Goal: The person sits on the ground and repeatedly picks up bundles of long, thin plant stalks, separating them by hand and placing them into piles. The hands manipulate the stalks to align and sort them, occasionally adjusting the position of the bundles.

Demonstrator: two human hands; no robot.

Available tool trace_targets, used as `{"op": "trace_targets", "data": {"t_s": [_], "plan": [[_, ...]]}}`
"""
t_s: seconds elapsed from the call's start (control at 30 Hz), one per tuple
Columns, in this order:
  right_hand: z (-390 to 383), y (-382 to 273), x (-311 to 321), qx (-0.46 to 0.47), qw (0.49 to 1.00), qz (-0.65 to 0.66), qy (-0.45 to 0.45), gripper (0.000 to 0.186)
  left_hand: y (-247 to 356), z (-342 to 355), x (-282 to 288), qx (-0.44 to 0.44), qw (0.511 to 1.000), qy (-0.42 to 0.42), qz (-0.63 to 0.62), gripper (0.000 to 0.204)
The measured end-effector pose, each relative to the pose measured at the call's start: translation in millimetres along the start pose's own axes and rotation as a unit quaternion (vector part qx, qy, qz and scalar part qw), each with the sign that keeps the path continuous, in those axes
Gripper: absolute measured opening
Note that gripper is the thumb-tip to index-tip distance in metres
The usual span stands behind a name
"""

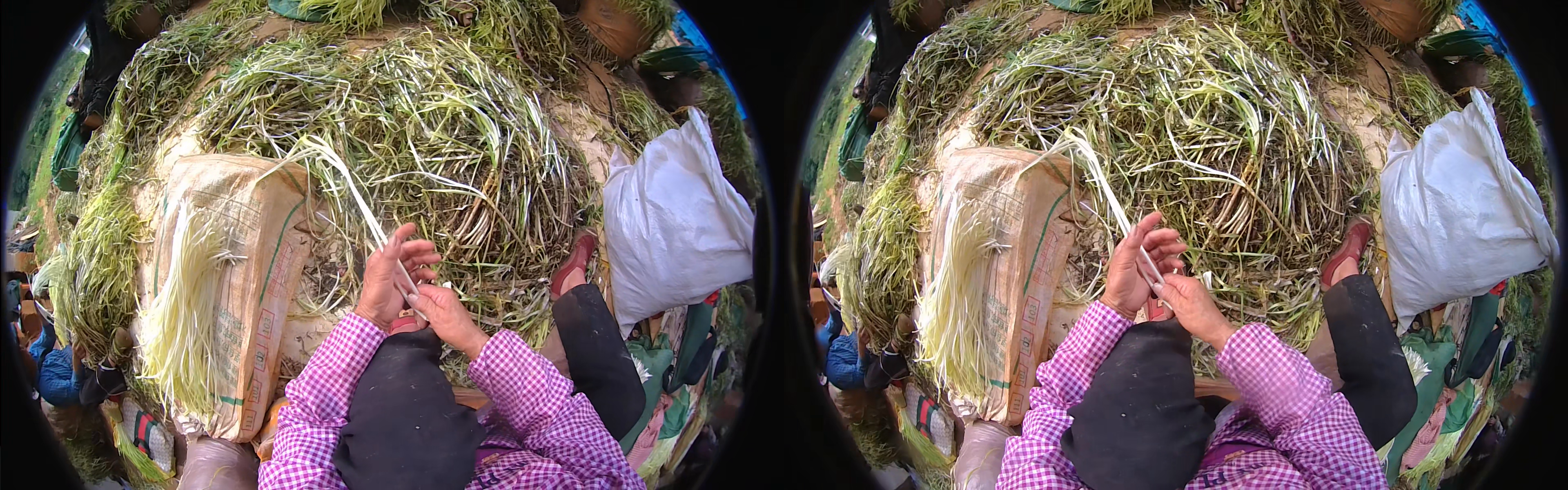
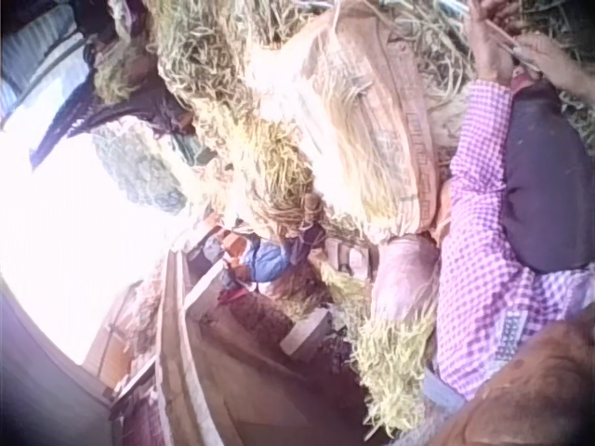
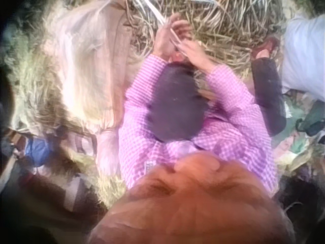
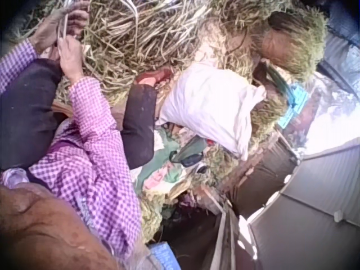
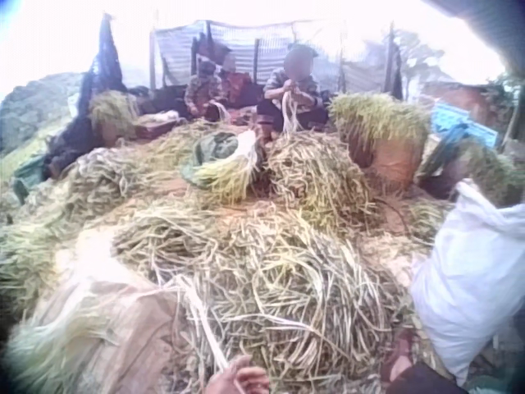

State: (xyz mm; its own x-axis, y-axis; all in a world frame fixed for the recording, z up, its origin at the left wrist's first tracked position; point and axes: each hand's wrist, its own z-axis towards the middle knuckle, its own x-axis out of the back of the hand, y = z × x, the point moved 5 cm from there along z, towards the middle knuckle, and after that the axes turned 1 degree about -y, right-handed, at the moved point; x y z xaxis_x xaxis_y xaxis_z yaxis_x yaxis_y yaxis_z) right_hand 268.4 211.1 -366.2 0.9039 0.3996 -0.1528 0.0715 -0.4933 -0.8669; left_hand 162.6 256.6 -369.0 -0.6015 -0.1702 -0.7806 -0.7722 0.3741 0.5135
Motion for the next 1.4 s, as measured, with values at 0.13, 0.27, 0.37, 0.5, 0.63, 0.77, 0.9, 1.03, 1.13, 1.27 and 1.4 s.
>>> {"op": "trace_targets", "data": {"t_s": [0.13, 0.27, 0.37, 0.5, 0.63, 0.77, 0.9, 1.03, 1.13, 1.27, 1.4], "plan": [[-2, -8, 17, -0.048, 0.981, -0.09, -0.163, 0.031, 4, 4, 10, 0.045, 0.999, -0.003, -0.002, 0.035], [23, -34, 135, 0.021, 0.929, -0.285, 0.236, 0.016, 21, 13, 32, -0.036, 0.996, 0.081, -0.032, 0.029], [40, -42, 175, 0.062, 0.788, -0.517, 0.328, 0.012, 13, 14, 34, -0.015, 0.996, 0.092, -0.016, 0.025], [45, -30, 171, 0.011, 0.823, -0.498, 0.273, 0.009, -1, 13, 27, 0.021, 0.996, 0.087, 0.018, 0.022], [19, -20, 115, 0.073, 0.936, -0.28, 0.202, 0.018, -9, 13, 25, 0.058, 0.985, 0.144, 0.077, 0.026], [0, -2, 54, 0.098, 0.968, -0.204, 0.107, 0.015, -8, 7, 20, 0.059, 0.98, 0.151, 0.113, 0.025], [-1, 8, 32, 0.054, 0.994, -0.08, 0.053, 0.016, -2, -3, 23, 0.081, 0.974, 0.162, 0.139, 0.017], [6, 8, 32, -0.027, 0.995, 0.076, 0.051, 0.021, -4, -6, 25, 0.082, 0.975, 0.157, 0.131, 0.015], [10, 4, 30, -0.032, 0.987, 0.141, 0.074, 0.02, -7, -6, 25, 0.085, 0.977, 0.108, 0.161, 0.016], [17, 4, 18, 0.022, 0.961, 0.257, 0.103, 0.011, -10, -10, 25, 0.09, 0.987, 0.062, 0.114, 0.024], [11, 15, 20, 0.017, 0.927, 0.341, 0.153, 0.005, -5, -13, 27, 0.037, 0.996, 0.073, 0.037, 0.014]]}}
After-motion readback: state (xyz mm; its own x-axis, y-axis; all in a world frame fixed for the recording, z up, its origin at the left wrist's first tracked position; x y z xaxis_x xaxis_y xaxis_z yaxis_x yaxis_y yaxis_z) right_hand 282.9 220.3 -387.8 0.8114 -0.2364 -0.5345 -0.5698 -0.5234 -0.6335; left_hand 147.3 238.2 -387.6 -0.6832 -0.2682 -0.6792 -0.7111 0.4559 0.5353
